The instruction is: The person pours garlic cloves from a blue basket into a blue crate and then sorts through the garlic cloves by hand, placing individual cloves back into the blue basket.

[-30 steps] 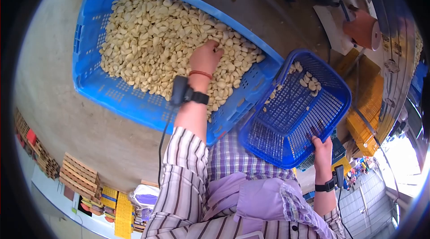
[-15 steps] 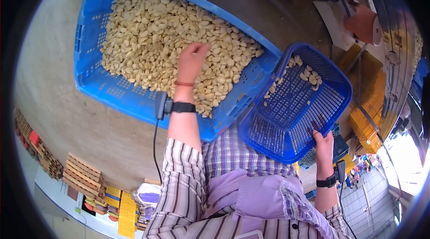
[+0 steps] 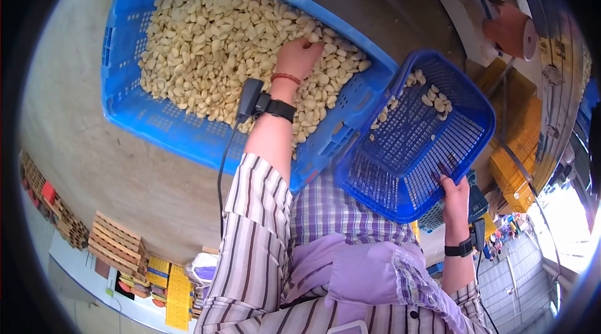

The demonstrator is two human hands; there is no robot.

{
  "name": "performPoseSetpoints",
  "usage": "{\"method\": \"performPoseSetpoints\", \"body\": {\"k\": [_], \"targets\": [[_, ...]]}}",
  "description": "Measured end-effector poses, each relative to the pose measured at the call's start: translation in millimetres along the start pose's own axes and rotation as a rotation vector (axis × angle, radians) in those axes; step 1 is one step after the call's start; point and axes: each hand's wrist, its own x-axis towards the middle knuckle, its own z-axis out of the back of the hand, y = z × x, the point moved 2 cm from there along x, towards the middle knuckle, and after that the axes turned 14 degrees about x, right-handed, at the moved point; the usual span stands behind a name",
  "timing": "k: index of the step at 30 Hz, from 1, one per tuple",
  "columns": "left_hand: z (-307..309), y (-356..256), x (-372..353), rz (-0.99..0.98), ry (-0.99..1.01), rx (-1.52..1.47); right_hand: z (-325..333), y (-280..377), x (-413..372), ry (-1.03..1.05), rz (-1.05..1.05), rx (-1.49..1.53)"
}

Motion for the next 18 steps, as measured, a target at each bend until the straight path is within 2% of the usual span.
{"method": "performPoseSetpoints", "body": {"k": [1,3,5,6,8,9,11,12,13,15,18], "targets": [[0,-2,0,0.048,0.097,-0.271,0,1,-1,-0.005,0.001,-0.001],[5,-4,-11,0.009,0.113,-0.274,-2,3,-5,0.010,0.015,-0.012],[28,15,-41,0.033,0.119,-1.076,-4,3,-6,0.007,0.021,-0.014],[35,22,-53,0.034,0.119,-1.070,-4,3,-7,0.010,0.022,-0.021],[43,39,-69,0.089,0.070,-0.748,-6,4,-5,0.008,0.021,-0.012],[36,44,-74,0.092,0.067,-0.741,-6,4,-5,0.002,0.019,-0.011],[19,45,-80,0.023,-0.119,-0.072,-4,4,-4,0.002,-0.013,0.002],[12,42,-83,-0.088,-0.174,0.207,-3,2,-2,0.007,0.009,0.004],[3,42,-84,-0.089,-0.173,0.208,-2,1,-2,0.010,0.029,0.006],[-17,39,-85,-0.130,-0.154,0.556,0,-1,-2,0.006,0.027,0.012],[-22,31,-79,-0.157,-0.145,0.648,-4,1,-4,0.009,0.023,0.016]]}}
